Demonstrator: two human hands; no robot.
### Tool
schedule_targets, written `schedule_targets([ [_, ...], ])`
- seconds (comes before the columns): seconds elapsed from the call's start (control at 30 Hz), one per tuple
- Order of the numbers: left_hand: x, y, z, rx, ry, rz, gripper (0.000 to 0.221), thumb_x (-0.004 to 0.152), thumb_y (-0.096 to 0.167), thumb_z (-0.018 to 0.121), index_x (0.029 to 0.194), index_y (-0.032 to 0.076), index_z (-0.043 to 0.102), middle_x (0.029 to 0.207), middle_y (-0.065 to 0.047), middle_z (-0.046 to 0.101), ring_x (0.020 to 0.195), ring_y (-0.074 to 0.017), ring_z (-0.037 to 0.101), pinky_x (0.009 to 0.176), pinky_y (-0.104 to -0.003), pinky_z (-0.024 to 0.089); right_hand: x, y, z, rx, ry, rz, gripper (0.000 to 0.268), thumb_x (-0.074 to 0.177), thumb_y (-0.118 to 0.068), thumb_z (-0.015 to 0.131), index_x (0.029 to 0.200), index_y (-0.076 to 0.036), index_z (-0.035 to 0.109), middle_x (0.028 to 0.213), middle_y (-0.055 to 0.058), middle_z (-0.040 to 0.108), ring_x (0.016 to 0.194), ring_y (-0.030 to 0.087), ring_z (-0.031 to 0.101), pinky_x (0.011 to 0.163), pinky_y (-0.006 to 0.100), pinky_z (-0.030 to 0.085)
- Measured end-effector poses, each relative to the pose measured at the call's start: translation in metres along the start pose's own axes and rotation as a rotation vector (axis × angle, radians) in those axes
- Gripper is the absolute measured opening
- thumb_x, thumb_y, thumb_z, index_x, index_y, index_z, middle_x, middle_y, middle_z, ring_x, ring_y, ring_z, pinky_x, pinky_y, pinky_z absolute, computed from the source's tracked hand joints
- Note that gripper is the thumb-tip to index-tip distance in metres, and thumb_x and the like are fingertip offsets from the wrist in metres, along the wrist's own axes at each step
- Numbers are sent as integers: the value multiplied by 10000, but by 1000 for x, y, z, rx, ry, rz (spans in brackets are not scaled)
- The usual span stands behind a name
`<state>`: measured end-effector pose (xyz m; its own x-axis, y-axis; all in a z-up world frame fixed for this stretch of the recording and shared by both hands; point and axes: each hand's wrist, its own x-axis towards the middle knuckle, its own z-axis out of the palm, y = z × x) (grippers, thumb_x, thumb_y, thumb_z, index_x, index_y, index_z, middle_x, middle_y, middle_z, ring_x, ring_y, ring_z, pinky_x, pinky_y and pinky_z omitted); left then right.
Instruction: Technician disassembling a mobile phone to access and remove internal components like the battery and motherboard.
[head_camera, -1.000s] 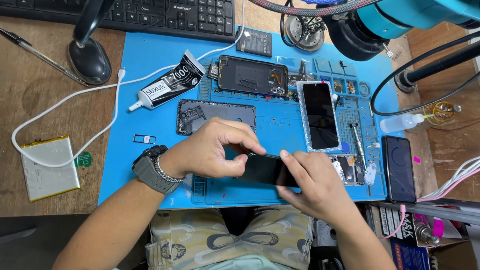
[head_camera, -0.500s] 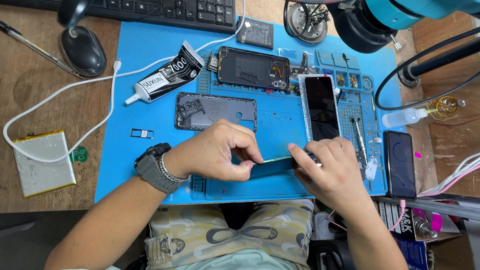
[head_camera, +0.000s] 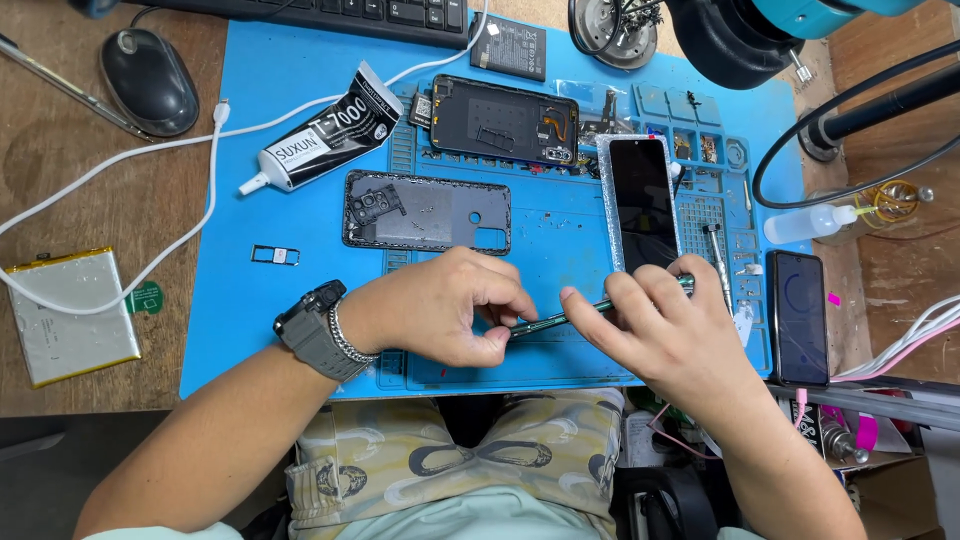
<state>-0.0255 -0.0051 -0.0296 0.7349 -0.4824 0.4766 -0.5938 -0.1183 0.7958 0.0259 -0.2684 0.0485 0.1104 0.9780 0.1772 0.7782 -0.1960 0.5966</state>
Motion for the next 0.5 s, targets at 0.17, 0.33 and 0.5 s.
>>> schedule_targets([
  [0.17,-1,3,-2,70,-47,-54,330,809,91,621,1114,68,744,913,-41,677,725,-201,647,660,-352,556,-1,4,-5,138,-46,118,467,940,71,569,1340,-166,611,1154,147,568,996,332,574,821,465,542],
  [0.33,0,6,0,106,-39,-78,288,851,153,626,1104,95,749,951,-28,693,590,-198,611,517,-352,531,-2,4,-2,225,-23,211,406,967,91,572,1330,-83,622,1143,197,545,1013,396,599,884,509,577],
  [0.5,1,4,2,96,36,30,185,843,81,658,991,77,768,786,-40,672,626,-211,616,582,-353,501,5,5,-3,195,-35,178,376,978,69,588,1309,-106,626,1121,175,540,932,360,582,813,475,541],
])
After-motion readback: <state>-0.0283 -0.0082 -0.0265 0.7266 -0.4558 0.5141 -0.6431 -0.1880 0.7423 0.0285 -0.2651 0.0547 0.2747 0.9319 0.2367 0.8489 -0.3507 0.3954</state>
